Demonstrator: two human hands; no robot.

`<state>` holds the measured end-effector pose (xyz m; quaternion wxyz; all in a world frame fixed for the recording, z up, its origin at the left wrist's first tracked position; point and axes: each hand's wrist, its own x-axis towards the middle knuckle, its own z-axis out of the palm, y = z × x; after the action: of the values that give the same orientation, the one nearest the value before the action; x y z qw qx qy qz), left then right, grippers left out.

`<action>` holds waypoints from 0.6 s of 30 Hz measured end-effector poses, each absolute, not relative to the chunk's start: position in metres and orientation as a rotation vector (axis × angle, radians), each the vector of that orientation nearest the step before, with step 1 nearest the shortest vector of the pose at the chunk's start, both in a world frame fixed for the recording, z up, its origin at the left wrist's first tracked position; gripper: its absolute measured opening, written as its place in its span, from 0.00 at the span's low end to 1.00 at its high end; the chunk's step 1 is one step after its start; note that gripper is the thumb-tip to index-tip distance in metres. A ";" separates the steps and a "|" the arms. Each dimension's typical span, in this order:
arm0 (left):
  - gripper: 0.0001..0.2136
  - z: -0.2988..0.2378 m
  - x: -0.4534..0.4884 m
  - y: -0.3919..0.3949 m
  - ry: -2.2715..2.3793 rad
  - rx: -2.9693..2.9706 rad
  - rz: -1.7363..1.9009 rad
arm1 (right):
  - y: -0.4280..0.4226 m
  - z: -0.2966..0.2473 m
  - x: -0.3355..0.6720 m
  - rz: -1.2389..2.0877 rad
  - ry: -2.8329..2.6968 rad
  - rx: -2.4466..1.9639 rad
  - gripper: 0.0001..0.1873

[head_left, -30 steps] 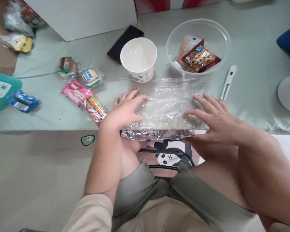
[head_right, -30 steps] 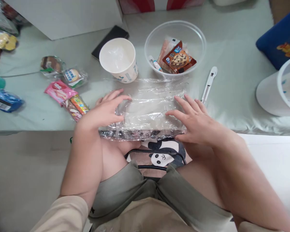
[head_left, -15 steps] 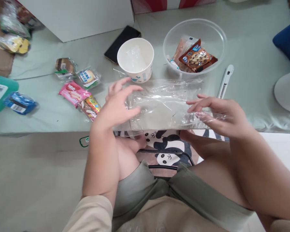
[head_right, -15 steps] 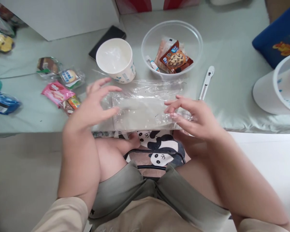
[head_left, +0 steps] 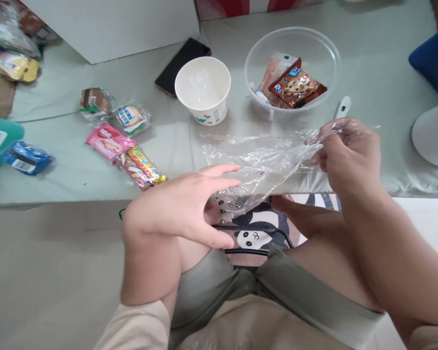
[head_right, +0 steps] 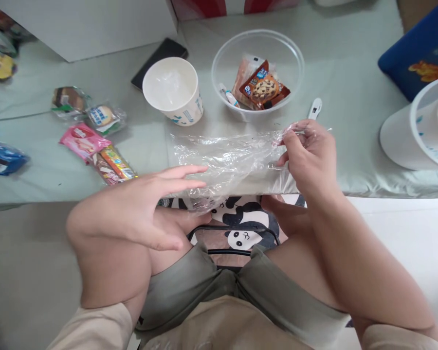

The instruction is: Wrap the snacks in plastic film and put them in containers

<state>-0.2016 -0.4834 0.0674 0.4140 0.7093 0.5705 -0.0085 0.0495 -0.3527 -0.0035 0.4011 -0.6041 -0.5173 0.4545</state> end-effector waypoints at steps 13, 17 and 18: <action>0.05 0.030 -0.218 -0.451 1.612 1.302 0.575 | -0.347 -0.016 0.062 0.768 -1.766 -1.615 0.06; 0.02 0.027 -0.229 -0.448 1.726 1.163 0.372 | -0.344 -0.016 0.061 0.721 -1.832 -1.705 0.09; 0.02 0.027 -0.229 -0.447 1.720 1.158 0.291 | -0.343 -0.016 0.061 0.714 -1.833 -1.737 0.10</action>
<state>-0.2286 -0.4469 0.0268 0.5005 0.4788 0.7112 0.1203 0.0609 -0.3434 -0.0158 0.2558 -0.6399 -0.6752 0.2631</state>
